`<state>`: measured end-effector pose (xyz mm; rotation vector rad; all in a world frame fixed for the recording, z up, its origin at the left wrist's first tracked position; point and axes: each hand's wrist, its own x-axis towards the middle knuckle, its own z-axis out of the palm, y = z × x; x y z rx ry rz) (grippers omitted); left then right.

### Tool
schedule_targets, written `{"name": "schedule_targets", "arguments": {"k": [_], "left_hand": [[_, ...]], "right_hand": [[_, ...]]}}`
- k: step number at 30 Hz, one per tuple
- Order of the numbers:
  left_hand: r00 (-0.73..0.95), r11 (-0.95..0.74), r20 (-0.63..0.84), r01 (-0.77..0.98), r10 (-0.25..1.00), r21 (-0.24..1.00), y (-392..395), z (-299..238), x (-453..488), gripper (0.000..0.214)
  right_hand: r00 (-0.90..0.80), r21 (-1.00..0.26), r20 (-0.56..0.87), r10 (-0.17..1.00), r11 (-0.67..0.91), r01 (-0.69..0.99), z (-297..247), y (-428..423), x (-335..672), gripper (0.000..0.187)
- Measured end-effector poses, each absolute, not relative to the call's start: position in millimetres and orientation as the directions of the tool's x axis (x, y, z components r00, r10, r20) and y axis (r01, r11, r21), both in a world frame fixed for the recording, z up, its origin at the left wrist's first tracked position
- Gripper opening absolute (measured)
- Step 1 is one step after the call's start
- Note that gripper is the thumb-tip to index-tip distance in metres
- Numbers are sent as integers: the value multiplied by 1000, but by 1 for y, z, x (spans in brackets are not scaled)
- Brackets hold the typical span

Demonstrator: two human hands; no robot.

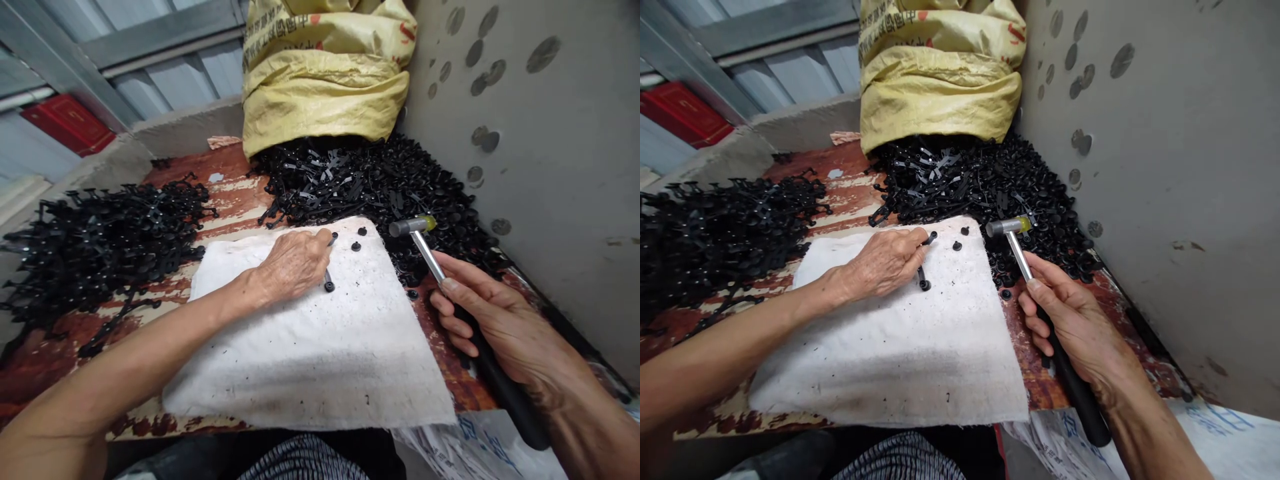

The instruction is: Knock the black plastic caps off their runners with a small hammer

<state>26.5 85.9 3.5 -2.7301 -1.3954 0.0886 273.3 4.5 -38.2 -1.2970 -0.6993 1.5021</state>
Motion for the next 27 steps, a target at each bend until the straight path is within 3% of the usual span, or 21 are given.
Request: {"name": "schedule_targets", "arguments": {"k": [5,13,27], "left_hand": [[595,-577,-9,783,804,230,86,5,30,20],[597,-498,-25,691,802,524,90,5,41,20],[588,-465,-38,677,808,571,92,3,45,21]], "right_hand": [[38,-892,-373,927,-347,-289,-36,3,274,59],[39,-892,-364,931,-336,-303,-35,1,274,61],[47,-896,-370,928,-344,-280,-34,2,274,61]]}}
